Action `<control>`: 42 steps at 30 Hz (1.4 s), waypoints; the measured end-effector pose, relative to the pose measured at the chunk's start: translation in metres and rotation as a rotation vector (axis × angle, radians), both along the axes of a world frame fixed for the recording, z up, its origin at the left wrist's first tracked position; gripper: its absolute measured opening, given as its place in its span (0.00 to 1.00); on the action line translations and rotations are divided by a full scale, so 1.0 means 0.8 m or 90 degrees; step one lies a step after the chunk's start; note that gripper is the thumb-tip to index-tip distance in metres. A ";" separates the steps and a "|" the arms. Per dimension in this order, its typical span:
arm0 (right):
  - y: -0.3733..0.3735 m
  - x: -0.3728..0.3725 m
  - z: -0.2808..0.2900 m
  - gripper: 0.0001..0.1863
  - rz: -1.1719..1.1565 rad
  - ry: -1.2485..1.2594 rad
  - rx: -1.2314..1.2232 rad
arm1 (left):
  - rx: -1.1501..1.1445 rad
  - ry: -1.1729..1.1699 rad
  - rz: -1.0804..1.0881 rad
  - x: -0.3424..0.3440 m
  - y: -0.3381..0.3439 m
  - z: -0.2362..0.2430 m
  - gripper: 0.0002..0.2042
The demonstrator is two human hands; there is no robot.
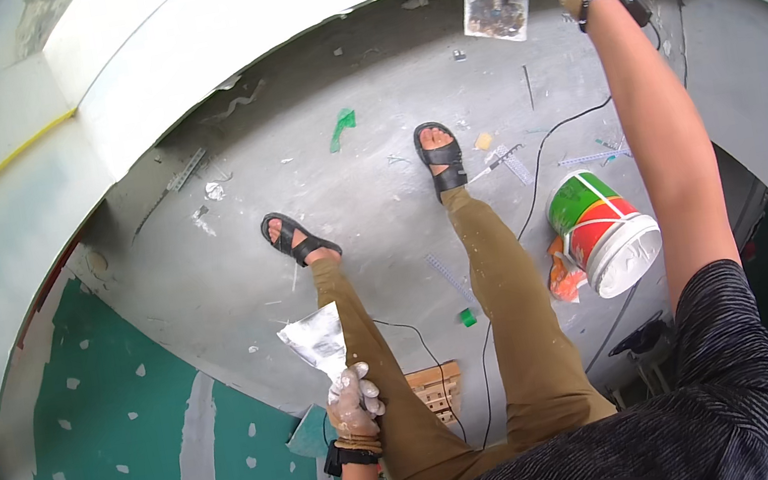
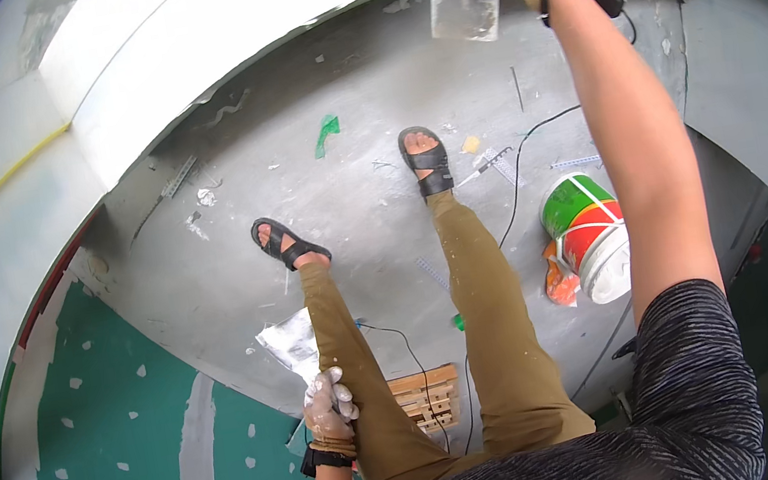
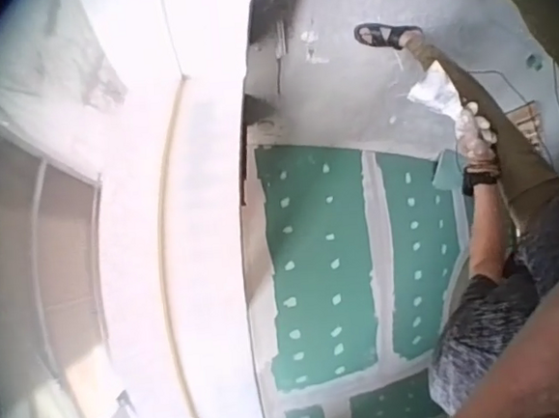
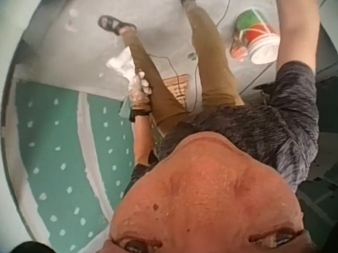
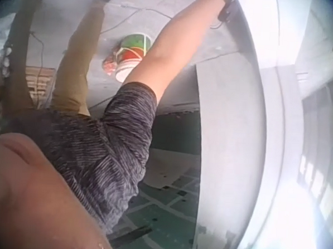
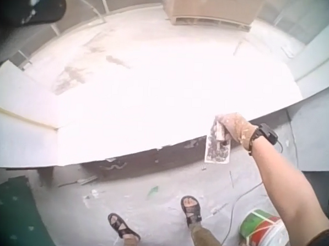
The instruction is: Applying plaster or joint compound to the ceiling corner using a trowel and putty knife.
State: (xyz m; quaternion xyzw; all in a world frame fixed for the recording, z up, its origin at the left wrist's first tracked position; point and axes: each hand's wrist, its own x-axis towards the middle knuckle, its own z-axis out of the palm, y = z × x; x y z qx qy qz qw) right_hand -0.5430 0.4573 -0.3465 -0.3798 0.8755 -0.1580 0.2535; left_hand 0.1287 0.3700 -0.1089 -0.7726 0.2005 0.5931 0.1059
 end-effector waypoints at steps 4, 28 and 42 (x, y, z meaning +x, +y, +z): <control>0.062 -0.032 0.025 0.20 -0.484 -0.363 -0.146 | -0.018 -0.019 -0.039 -0.006 -0.003 0.005 0.15; -0.060 0.423 0.187 0.27 -0.281 -1.419 -0.643 | 0.333 0.433 -0.314 -0.128 -0.154 0.048 0.18; -0.142 0.576 0.063 0.15 -0.461 -0.978 -0.431 | -0.139 0.373 -0.199 0.091 -0.322 0.106 0.28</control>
